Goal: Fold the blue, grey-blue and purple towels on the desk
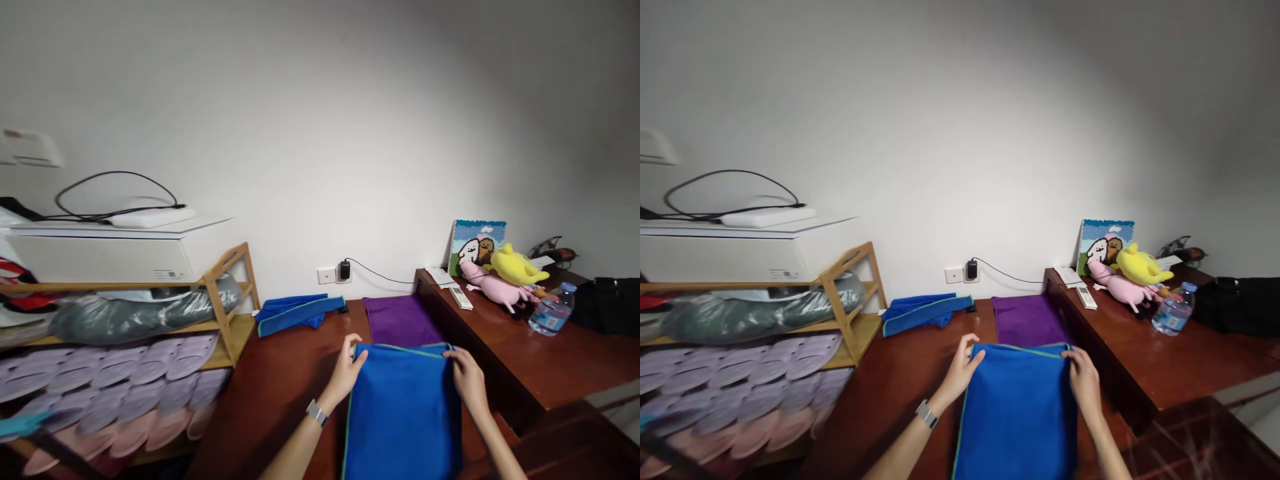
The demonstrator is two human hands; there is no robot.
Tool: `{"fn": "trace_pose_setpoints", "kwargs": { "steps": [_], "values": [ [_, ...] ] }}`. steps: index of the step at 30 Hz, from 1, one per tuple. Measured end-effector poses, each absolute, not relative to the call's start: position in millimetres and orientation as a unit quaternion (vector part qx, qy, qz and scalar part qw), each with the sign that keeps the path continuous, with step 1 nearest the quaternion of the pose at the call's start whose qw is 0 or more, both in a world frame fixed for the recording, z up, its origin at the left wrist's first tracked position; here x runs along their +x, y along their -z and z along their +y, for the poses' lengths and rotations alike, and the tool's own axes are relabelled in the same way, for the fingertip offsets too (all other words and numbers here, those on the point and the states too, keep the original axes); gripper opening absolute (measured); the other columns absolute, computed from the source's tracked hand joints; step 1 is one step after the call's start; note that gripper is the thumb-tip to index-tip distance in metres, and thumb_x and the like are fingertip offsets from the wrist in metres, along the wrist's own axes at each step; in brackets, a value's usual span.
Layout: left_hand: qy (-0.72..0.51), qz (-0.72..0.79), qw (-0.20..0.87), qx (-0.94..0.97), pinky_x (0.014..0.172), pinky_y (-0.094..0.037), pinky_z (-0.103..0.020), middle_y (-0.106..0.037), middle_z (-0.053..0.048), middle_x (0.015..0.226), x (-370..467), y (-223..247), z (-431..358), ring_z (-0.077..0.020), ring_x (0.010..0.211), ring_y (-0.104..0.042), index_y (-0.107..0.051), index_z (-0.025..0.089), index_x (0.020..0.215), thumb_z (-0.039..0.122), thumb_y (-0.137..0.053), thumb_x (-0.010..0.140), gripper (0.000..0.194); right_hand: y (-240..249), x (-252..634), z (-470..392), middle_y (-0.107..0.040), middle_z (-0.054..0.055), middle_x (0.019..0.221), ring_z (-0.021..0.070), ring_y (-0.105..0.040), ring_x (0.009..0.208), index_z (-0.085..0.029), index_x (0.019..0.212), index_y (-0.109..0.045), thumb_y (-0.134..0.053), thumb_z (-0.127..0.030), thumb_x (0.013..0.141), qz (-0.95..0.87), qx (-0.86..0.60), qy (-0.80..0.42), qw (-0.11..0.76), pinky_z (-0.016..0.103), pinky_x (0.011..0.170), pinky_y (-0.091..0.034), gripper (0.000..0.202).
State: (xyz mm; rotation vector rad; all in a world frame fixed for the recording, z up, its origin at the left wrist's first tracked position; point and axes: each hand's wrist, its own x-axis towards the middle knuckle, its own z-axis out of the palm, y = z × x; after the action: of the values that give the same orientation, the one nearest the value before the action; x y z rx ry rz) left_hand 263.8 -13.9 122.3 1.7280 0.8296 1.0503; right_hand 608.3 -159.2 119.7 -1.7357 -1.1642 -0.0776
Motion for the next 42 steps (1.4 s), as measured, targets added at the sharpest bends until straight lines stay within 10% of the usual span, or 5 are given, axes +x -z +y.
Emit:
{"fn": "trace_pose_setpoints", "kwargs": {
  "steps": [6,10,18,28,42],
  "values": [
    [-0.419,0.382,0.304,0.766,0.099,-0.056,-0.039,-0.074,-0.009,0.117,363.6,-168.3,110.9,-0.0242,0.108,-0.071,-0.064,0.023,0.128,0.035,-0.048,0.106,0.031,-209.4,661.5,15.3,-0.067,0.019,0.148,0.0312,-0.059,0.142,-0.013,0.117,-0.081,-0.034,-0.025,0.092,-0.491,-0.739,0.04,0.459,0.046,0.125,-0.043,0.055],
    [-0.42,0.423,0.279,0.753,0.125,-0.043,-0.048,-0.058,-0.018,0.159,371.4,-143.8,138.9,-0.0294,0.151,-0.051,-0.057,0.017,0.149,0.028,-0.042,0.104,0.049,-181.1,640.6,55.0,-0.042,0.019,0.172,0.0311,-0.04,0.159,-0.009,0.137,-0.073,-0.034,-0.025,0.095,-0.49,-0.733,0.071,0.466,0.045,0.131,-0.035,0.059],
    [-0.235,0.556,0.01,0.797,0.131,-0.037,-0.055,-0.067,-0.003,0.155,114.8,15.3,51.8,-0.0302,0.152,-0.054,-0.08,0.034,0.127,0.037,-0.043,0.101,0.045,6.3,556.3,-95.0,-0.06,0.01,0.16,0.0337,-0.051,0.153,-0.026,0.133,-0.077,-0.039,-0.048,0.099,-0.561,-0.772,-0.02,0.299,0.055,0.13,-0.038,0.056],
    [-0.201,0.658,-0.035,0.725,0.124,-0.046,-0.053,-0.065,-0.007,0.158,-37.6,-17.9,-15.2,-0.0323,0.152,-0.053,-0.07,0.024,0.146,0.039,-0.041,0.102,0.055,4.0,521.3,-120.2,-0.074,0.019,0.132,0.0476,-0.066,0.131,-0.043,0.101,-0.082,-0.039,-0.076,0.084,-0.543,-0.753,0.04,0.368,0.066,0.117,-0.049,0.058],
    [-0.217,0.665,-0.019,0.714,0.127,-0.043,-0.058,-0.06,-0.005,0.162,-40.5,6.8,-21.3,-0.0342,0.153,-0.051,-0.066,0.032,0.151,0.038,-0.049,0.102,0.053,-129.2,214.3,159.8,-0.066,0.011,0.149,0.0216,-0.062,0.132,-0.017,0.147,-0.065,-0.037,-0.02,0.106,-0.798,-0.581,-0.057,0.148,0.028,0.108,-0.047,0.049]
  ]
}}
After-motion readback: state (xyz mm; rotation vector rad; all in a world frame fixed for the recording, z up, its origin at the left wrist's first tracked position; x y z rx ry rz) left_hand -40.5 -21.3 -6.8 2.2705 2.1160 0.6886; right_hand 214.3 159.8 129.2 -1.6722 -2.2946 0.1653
